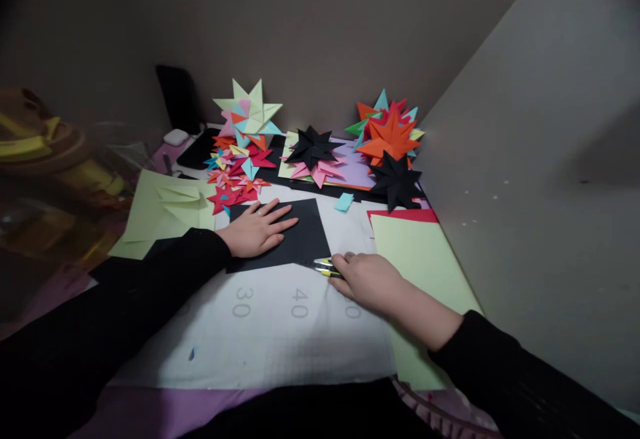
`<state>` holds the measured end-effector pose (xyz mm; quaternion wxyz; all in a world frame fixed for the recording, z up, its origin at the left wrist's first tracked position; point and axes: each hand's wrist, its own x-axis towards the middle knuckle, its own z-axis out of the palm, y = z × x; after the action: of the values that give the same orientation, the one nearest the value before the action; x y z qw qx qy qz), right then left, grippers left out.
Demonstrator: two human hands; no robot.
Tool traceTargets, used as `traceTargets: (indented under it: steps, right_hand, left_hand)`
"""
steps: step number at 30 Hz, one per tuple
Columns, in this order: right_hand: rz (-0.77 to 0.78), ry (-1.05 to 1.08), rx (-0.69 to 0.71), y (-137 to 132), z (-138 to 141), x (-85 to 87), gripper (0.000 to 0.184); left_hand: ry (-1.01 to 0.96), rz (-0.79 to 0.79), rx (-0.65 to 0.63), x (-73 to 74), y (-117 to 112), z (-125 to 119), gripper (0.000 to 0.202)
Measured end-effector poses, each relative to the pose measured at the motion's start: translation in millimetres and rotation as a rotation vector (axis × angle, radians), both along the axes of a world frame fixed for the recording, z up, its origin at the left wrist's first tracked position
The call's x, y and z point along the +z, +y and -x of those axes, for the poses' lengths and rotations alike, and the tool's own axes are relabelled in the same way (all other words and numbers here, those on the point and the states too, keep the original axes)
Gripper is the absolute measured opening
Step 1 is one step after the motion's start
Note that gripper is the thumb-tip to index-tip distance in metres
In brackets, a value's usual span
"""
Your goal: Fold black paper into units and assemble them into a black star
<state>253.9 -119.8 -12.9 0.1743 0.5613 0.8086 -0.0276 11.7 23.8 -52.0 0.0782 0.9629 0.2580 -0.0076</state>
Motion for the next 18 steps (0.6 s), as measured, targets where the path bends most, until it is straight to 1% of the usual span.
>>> traceTargets:
  steps: [9,18]
  right_hand:
    - [-0.031,0.057,0.06,6,30,-4.9,0.027]
    - [0.016,0.083,0.036,7,69,-3.0,0.029]
  left_hand:
    - [0.012,0.007,-0.002,1.0,0,0,0.051]
    - [0.015,0.004,-0.002,1.4,-1,1,0.051]
